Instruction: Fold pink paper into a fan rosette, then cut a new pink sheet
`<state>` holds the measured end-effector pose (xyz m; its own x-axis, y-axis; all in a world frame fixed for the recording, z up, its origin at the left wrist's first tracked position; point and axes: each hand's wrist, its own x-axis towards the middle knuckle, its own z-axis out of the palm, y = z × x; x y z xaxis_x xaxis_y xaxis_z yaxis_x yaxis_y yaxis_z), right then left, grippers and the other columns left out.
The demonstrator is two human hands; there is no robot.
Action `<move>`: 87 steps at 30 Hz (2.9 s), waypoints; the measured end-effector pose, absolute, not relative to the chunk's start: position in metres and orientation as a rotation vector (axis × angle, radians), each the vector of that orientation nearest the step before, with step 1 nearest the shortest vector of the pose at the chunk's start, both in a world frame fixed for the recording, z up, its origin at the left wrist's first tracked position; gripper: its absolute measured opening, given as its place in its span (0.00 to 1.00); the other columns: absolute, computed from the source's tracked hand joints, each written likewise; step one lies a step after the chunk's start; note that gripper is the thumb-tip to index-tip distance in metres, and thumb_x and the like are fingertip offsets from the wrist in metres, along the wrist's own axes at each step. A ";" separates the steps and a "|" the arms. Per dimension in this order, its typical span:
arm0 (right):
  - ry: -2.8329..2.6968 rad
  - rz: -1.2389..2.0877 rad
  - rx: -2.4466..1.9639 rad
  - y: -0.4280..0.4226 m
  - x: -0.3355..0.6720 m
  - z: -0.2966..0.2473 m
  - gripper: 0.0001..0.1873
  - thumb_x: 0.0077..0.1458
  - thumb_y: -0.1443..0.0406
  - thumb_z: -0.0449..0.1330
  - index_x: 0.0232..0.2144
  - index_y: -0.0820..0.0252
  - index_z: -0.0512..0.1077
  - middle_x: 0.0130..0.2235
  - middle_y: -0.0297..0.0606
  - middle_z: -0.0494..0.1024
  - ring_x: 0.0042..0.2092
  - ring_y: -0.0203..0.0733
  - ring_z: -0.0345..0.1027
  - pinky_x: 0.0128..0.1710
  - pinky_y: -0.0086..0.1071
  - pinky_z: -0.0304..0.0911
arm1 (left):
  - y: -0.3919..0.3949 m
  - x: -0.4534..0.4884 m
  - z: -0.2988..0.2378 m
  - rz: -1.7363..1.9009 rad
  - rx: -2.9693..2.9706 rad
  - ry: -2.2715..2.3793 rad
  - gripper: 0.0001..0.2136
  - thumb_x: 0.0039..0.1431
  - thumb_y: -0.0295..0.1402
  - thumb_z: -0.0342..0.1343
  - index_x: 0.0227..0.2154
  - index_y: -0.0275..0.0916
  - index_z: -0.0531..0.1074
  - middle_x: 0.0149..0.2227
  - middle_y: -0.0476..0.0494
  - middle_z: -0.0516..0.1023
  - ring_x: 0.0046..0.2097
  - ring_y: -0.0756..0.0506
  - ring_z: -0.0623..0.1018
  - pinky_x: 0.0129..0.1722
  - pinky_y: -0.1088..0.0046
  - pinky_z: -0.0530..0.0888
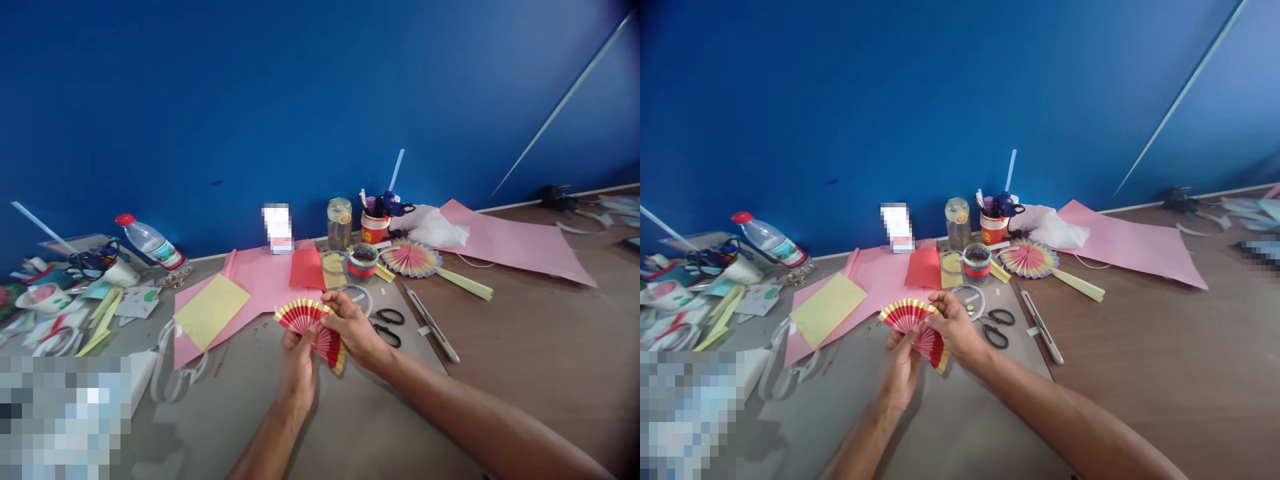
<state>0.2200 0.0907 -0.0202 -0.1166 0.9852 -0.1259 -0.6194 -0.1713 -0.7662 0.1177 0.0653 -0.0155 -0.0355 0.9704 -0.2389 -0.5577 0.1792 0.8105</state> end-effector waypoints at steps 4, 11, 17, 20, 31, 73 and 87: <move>-0.671 1.601 -0.772 0.091 0.219 -0.021 0.19 0.37 0.71 0.63 0.33 0.57 0.62 0.26 0.25 0.69 0.25 0.29 0.60 0.27 0.24 0.56 | 0.066 0.117 -0.019 1.342 0.566 0.937 0.10 0.43 0.31 0.66 0.31 0.36 0.74 0.30 0.46 0.80 0.36 0.44 0.79 0.36 0.70 0.73; -0.711 1.578 -0.788 0.090 0.219 -0.021 0.17 0.38 0.71 0.62 0.32 0.57 0.61 0.26 0.25 0.69 0.23 0.29 0.60 0.25 0.24 0.55 | 0.067 0.116 -0.026 1.338 0.622 0.915 0.10 0.46 0.32 0.65 0.32 0.36 0.75 0.31 0.45 0.80 0.35 0.45 0.79 0.36 0.71 0.73; -0.740 1.647 -0.698 0.093 0.225 -0.024 0.21 0.40 0.68 0.66 0.38 0.56 0.65 0.32 0.30 0.72 0.31 0.33 0.67 0.33 0.28 0.62 | 0.068 0.114 -0.021 1.391 0.593 0.949 0.10 0.44 0.32 0.65 0.31 0.36 0.75 0.31 0.45 0.80 0.35 0.45 0.79 0.37 0.71 0.73; -0.788 1.635 -0.667 0.096 0.229 -0.025 0.22 0.40 0.66 0.68 0.40 0.56 0.68 0.39 0.35 0.74 0.39 0.37 0.69 0.40 0.30 0.63 | 0.070 0.112 -0.019 1.435 0.589 0.942 0.10 0.43 0.31 0.66 0.30 0.36 0.75 0.31 0.46 0.80 0.34 0.46 0.79 0.37 0.71 0.73; -0.935 1.563 -0.995 0.095 0.226 -0.027 0.08 0.42 0.63 0.62 0.25 0.60 0.66 0.19 0.27 0.68 0.19 0.31 0.59 0.19 0.26 0.55 | 0.066 0.110 -0.013 1.380 0.664 0.896 0.08 0.45 0.33 0.65 0.28 0.36 0.76 0.30 0.45 0.80 0.33 0.45 0.79 0.35 0.71 0.74; -0.538 1.533 -0.959 0.118 0.255 -0.020 0.15 0.32 0.62 0.70 0.26 0.61 0.73 0.25 0.32 0.76 0.26 0.36 0.68 0.30 0.31 0.62 | 0.077 0.084 -0.022 1.053 0.703 1.116 0.15 0.37 0.33 0.69 0.31 0.35 0.75 0.28 0.46 0.79 0.28 0.48 0.77 0.33 0.70 0.74; -1.190 1.524 -0.985 0.109 0.261 0.000 0.15 0.40 0.66 0.66 0.35 0.58 0.75 0.30 0.30 0.76 0.31 0.35 0.66 0.30 0.26 0.60 | 0.087 0.067 -0.017 1.125 0.889 1.061 0.13 0.39 0.37 0.68 0.28 0.35 0.78 0.28 0.43 0.80 0.31 0.44 0.78 0.35 0.67 0.73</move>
